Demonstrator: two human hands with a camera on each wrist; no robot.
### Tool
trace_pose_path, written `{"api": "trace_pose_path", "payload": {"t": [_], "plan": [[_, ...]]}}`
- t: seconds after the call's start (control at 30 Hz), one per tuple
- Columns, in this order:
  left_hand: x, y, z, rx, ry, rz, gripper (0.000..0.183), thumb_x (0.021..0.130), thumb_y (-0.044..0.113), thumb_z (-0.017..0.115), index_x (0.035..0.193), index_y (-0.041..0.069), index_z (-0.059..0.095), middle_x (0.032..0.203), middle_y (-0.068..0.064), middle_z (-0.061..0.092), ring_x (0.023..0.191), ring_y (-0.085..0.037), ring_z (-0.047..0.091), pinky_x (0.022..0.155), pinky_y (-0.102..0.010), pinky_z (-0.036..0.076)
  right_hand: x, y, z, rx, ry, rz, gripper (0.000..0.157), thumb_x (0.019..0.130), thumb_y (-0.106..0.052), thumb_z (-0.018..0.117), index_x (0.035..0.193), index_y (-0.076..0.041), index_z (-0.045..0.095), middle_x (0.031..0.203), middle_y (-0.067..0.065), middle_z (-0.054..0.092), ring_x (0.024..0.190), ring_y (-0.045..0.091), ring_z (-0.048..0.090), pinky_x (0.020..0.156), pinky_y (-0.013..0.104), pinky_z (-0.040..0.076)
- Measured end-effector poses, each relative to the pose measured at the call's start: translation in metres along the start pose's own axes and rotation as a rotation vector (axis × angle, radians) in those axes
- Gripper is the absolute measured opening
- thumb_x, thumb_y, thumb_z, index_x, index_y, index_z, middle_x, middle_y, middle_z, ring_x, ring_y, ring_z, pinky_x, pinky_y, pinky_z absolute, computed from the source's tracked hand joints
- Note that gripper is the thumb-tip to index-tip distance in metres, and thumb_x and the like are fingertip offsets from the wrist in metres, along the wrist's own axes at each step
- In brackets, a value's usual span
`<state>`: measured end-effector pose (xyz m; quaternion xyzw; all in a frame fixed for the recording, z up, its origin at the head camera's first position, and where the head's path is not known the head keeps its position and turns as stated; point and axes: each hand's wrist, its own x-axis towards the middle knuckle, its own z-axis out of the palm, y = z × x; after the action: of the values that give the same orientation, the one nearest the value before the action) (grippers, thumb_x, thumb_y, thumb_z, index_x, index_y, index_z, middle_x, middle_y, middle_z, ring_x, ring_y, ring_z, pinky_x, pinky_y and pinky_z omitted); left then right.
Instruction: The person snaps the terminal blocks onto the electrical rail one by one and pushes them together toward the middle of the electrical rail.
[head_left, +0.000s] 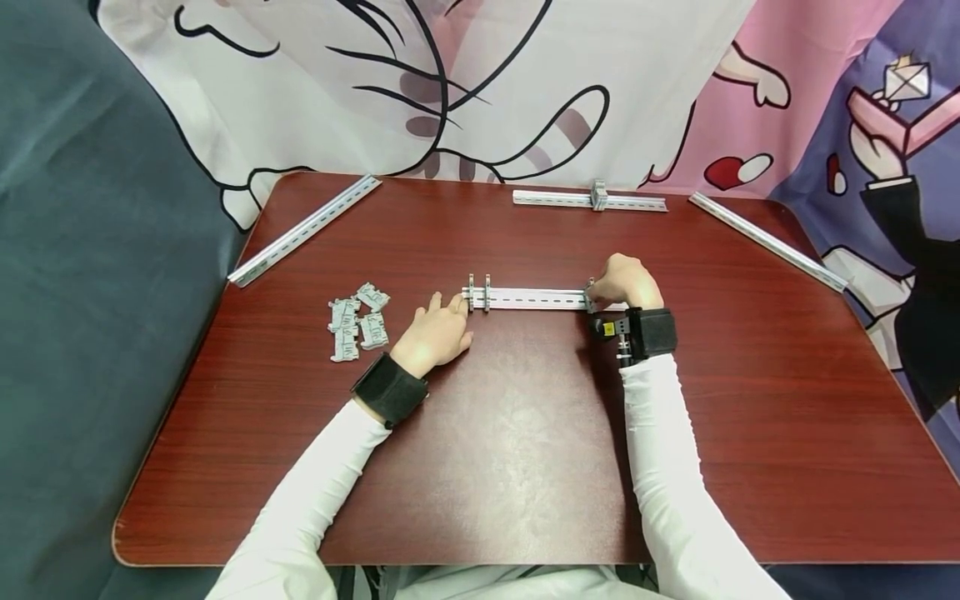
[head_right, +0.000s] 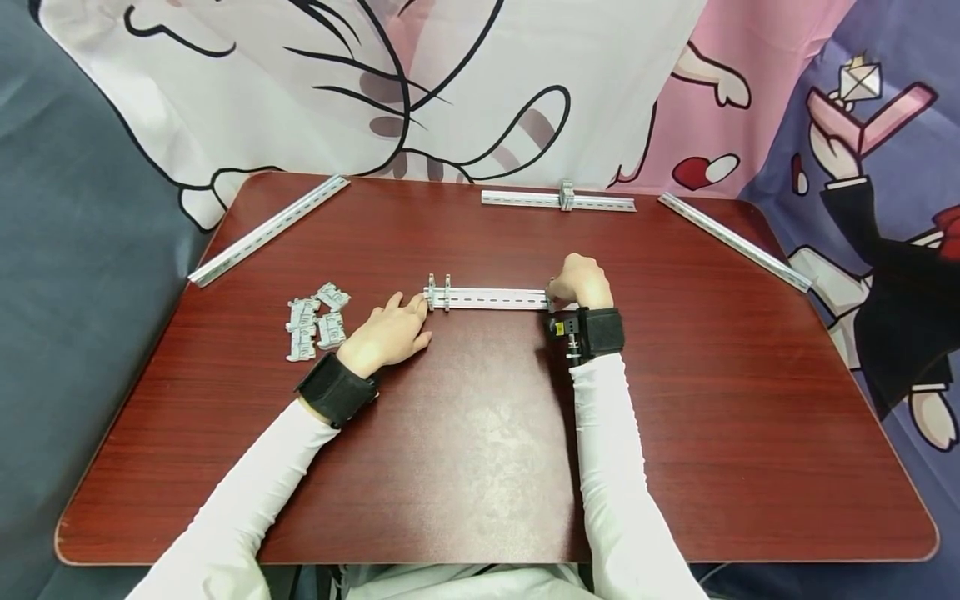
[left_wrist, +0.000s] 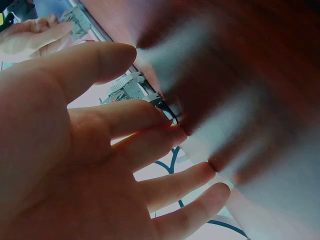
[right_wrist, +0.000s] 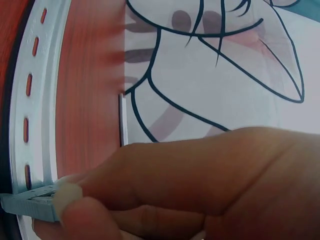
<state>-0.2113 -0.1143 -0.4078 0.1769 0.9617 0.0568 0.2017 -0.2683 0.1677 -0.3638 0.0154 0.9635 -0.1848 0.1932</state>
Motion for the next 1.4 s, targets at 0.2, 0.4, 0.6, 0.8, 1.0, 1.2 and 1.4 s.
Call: {"api": "trace_pose_path", "payload": {"t": [0.2,0.4,0.6,0.8,1.0,1.2,1.4], "plan": [[0.0,0.002,0.001,-0.004,-0.005,0.002,0.062,0.102,0.031,0.046,0.151,-0.001,0.026,0.159,-0.016,0.024,0.147,-0.044,0.016,0.111,-0.057,0.03,0.002,-0.006,0.006,-0.017,0.01,-0.026,0.023,0.079,-0.018,0.062,0.062,-0.007,0.072,0.058,0.0,0.069,0.068,0.019,0.061,0.057,0.029,0.042],[0.0,0.002,0.001,0.003,0.006,0.006,0.061,0.102,0.03,0.046,0.151,-0.001,0.026,0.159,-0.016,0.025,0.146,-0.044,0.017,0.11,-0.057,0.031,0.004,-0.009,0.009,-0.035,0.023,-0.039,0.02,0.077,-0.017,0.062,0.06,-0.008,0.07,0.054,-0.003,0.066,0.067,0.019,0.06,0.056,0.03,0.042],[0.001,0.002,0.002,0.003,0.01,0.003,0.061,0.102,0.03,0.046,0.151,-0.001,0.027,0.159,-0.016,0.025,0.146,-0.044,0.017,0.11,-0.057,0.031,0.005,-0.012,0.01,-0.033,0.023,-0.063,0.02,0.078,-0.018,0.063,0.062,-0.009,0.072,0.054,-0.003,0.066,0.07,0.018,0.062,0.059,0.029,0.043],[0.0,0.002,0.002,0.002,0.018,0.0,0.061,0.102,0.03,0.046,0.151,-0.001,0.028,0.159,-0.015,0.026,0.146,-0.044,0.018,0.109,-0.057,0.032,0.004,-0.015,0.01,-0.031,0.022,-0.074,0.018,0.078,-0.018,0.063,0.069,-0.007,0.073,0.052,-0.005,0.064,0.074,0.019,0.064,0.061,0.03,0.043],[-0.001,0.003,0.0,0.005,0.018,-0.004,0.061,0.102,0.03,0.045,0.151,-0.001,0.027,0.159,-0.016,0.025,0.146,-0.044,0.017,0.11,-0.057,0.032,0.003,-0.017,0.011,-0.037,0.02,-0.089,0.017,0.079,-0.017,0.063,0.076,-0.005,0.075,0.054,-0.003,0.065,0.073,0.019,0.062,0.061,0.03,0.043],[-0.001,0.003,0.001,0.007,0.019,-0.009,0.061,0.102,0.03,0.046,0.151,-0.001,0.027,0.159,-0.016,0.026,0.146,-0.043,0.018,0.109,-0.056,0.032,0.002,-0.019,0.012,-0.023,0.022,-0.103,0.017,0.079,-0.015,0.063,0.078,-0.003,0.076,0.054,-0.003,0.066,0.074,0.022,0.067,0.06,0.029,0.043],[-0.002,0.002,0.001,0.009,0.032,-0.008,0.062,0.101,0.03,0.046,0.151,-0.002,0.027,0.158,-0.016,0.027,0.146,-0.044,0.019,0.108,-0.056,0.033,-0.005,-0.03,0.015,-0.061,0.131,-0.009,0.026,0.084,-0.024,0.064,0.085,0.0,0.073,0.082,0.017,0.074,0.088,0.036,0.068,0.068,0.043,0.053]]}}
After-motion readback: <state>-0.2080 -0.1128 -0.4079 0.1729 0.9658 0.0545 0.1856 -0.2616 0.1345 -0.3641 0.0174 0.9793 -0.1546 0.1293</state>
